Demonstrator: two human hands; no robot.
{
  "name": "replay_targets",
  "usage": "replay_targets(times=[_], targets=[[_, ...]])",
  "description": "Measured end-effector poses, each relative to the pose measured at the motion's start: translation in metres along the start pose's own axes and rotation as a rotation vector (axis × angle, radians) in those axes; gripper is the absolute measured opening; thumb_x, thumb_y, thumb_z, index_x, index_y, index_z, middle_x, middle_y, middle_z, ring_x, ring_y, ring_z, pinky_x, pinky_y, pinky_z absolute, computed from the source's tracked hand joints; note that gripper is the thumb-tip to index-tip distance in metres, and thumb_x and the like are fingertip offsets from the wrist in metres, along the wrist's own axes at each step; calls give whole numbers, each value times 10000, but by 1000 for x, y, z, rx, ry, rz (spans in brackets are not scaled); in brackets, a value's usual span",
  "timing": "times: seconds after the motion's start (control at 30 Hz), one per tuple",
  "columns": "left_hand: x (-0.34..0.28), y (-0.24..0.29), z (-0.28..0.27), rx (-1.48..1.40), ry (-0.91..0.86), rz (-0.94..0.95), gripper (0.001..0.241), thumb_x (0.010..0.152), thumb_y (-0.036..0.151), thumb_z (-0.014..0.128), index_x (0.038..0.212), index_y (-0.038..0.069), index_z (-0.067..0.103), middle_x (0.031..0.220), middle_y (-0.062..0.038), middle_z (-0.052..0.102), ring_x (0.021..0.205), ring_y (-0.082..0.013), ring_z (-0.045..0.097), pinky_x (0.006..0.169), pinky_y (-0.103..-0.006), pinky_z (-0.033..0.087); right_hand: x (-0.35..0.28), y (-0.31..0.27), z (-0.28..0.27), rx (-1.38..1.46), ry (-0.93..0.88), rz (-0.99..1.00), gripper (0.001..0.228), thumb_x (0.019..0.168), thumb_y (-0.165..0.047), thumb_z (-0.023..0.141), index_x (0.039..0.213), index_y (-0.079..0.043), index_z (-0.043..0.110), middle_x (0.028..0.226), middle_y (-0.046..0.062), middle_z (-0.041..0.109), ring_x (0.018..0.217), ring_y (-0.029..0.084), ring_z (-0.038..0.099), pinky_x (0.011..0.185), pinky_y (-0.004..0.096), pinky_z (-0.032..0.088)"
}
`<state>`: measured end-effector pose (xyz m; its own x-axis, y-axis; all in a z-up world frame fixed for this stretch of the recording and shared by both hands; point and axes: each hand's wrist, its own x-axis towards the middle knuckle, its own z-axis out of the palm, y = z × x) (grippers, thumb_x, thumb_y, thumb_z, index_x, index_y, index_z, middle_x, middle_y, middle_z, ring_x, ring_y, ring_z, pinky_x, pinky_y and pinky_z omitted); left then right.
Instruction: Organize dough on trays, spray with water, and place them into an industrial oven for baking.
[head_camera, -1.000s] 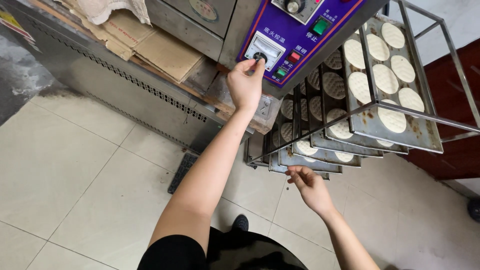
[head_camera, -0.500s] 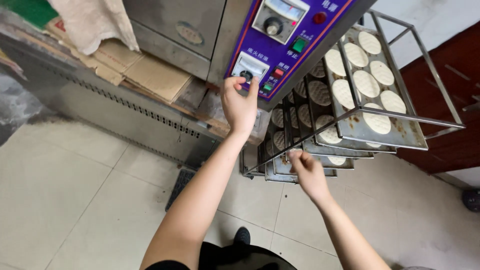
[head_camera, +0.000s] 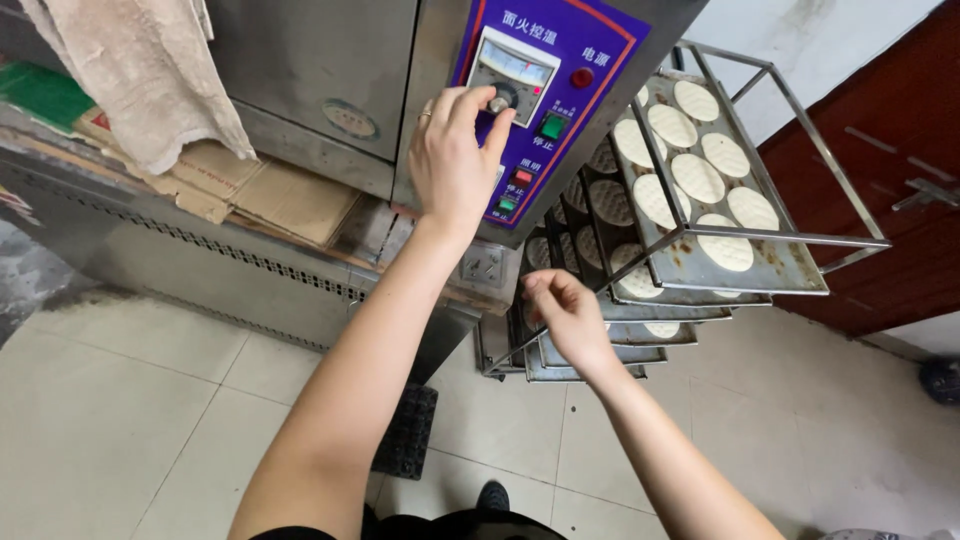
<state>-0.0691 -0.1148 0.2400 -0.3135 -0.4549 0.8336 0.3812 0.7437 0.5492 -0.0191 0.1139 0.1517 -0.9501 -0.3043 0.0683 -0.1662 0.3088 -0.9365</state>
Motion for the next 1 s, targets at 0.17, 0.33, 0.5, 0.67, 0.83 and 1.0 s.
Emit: replay_targets(times=[0.17, 0.33, 0.5, 0.67, 0.83, 1.0], targets=[[1, -5, 6, -24, -47, -35, 223, 901, 244, 814, 1008, 63, 740, 945, -43, 723, 915, -244, 689, 815, -391, 549, -5, 20, 2, 66, -40, 78, 243, 1033, -258, 617, 1065, -28, 687, 841, -21, 648, 697, 56, 556, 658, 228, 488], [1, -5, 5, -34, -51, -26, 213, 915, 237, 806, 1025, 64, 748, 954, -42, 725, 914, -233, 688, 824, -383, 551, -10, 31, -1, 64, -39, 123, 259, 1015, -276, 616, 1070, -32, 685, 901, -12, 696, 693, 61, 572, 664, 230, 500], [0, -5, 6, -27, -35, -6, 209, 921, 233, 799, 1036, 65, 750, 966, -40, 724, 927, -231, 685, 837, -380, 552, -16, 36, -2, 29, -39, 156, 273, 1017, -288, 614, 1072, -33, 690, 901, 1, 699, 679, 77, 573, 651, 239, 487], [-1, -7, 8, -3, -34, -3, 208, 915, 232, 805, 1030, 68, 747, 962, -32, 721, 912, -226, 681, 811, -376, 544, -18, 39, -2, 39, -48, 213, 275, 1020, -284, 619, 1078, -27, 697, 894, 7, 702, 708, 71, 576, 677, 237, 504], [1, -5, 5, -16, -41, 13, 211, 917, 221, 806, 1040, 63, 738, 961, -31, 711, 911, -231, 675, 819, -386, 542, -16, 43, -1, 31, -54, 214, 268, 1012, -281, 614, 1080, -35, 696, 897, -2, 717, 699, 70, 566, 666, 237, 496], [1, -4, 4, -13, -35, 18, 216, 908, 217, 809, 1040, 62, 736, 964, -29, 708, 925, -235, 675, 823, -388, 543, -16, 44, 3, 41, -68, 211, 252, 1023, -259, 605, 1073, -30, 698, 898, -7, 708, 708, 67, 572, 669, 231, 493]])
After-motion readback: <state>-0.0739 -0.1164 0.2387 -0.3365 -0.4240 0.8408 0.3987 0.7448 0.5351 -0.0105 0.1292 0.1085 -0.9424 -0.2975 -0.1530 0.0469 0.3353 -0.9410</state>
